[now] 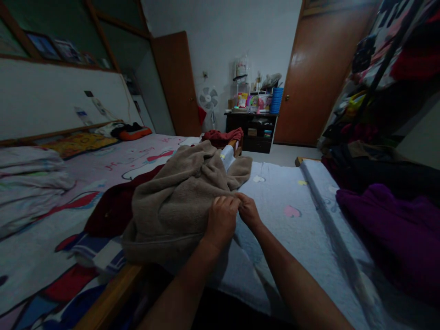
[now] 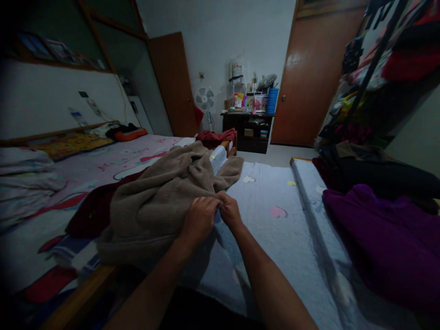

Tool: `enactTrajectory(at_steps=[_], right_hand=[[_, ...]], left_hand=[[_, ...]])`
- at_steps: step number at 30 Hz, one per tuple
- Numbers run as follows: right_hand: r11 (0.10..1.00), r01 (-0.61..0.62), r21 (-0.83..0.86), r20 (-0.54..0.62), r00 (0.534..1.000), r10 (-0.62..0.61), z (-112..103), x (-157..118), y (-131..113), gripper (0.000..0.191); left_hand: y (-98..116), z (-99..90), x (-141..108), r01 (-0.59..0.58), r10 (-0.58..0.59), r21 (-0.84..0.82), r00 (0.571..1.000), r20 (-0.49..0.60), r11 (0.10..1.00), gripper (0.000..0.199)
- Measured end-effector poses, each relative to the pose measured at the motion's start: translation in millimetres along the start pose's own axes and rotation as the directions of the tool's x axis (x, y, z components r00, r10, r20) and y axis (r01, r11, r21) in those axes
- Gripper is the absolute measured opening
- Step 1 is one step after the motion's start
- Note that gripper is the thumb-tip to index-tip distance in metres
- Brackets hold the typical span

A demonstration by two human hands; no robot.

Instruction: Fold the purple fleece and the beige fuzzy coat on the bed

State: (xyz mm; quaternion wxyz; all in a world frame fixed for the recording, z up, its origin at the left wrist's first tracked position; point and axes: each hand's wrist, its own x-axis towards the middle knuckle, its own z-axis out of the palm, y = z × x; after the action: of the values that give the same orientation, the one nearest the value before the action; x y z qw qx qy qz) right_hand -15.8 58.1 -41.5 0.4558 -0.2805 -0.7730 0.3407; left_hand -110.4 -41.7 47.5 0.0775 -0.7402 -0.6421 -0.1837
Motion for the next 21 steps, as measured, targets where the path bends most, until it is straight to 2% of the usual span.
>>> enactTrajectory(at_steps=[1, 3, 5, 7, 10, 15, 19, 21], right_hand=[[1.0, -0.009, 0.008, -0.053, 0.999, 0.01, -9, 2, -2, 0.028], [1.0, -0.01, 0.026, -0.134, 0.991, 0.013, -28, 6, -5, 0.03], [0.999, -0.025, 0.035, -0.184, 0.982, 0.031, -44, 6, -6, 0.03], [0.998, -0.051, 0.036, -0.203, 0.978, 0.058, -54, 2, -3, 0.03], [0.996, -0.078, 0.042, -0.208, 0.974, 0.085, -58, -6, 3, 0.031], [0.994, -0.103, 0.048, -0.221, 0.969, 0.111, -54, -13, 8, 0.032], [0.993, -0.116, 0.035, -0.19, 0.974, 0.12, -55, -14, 10, 0.033], [0.993, -0.122, -0.003, -0.18, 0.976, 0.119, -53, -14, 12, 0.035]], left_hand=[[-7, -8.3, -3, 0.013, -0.012, 0.026, 0.999, -0.043, 1.0, 0.022], [-27, -25.3, -12, 0.179, -0.157, 0.122, 0.972, -0.174, 0.976, 0.028], [-50, -39.3, -22, 0.406, -0.351, 0.209, 0.901, -0.255, 0.89, 0.038], [-72, -48.1, -30, 0.556, -0.493, 0.245, 0.826, -0.274, 0.794, 0.046], [-92, -54.6, -38, 0.63, -0.591, 0.225, 0.776, -0.222, 0.743, 0.055], [-111, -68.1, -44, 0.716, -0.699, 0.073, 0.695, -0.168, 0.695, 0.072], [-135, -78.3, -54, 0.781, -0.769, 0.058, 0.623, -0.146, 0.622, 0.084], [-144, -79.8, -56, 0.787, -0.784, 0.017, 0.617, -0.072, 0.617, 0.088]])
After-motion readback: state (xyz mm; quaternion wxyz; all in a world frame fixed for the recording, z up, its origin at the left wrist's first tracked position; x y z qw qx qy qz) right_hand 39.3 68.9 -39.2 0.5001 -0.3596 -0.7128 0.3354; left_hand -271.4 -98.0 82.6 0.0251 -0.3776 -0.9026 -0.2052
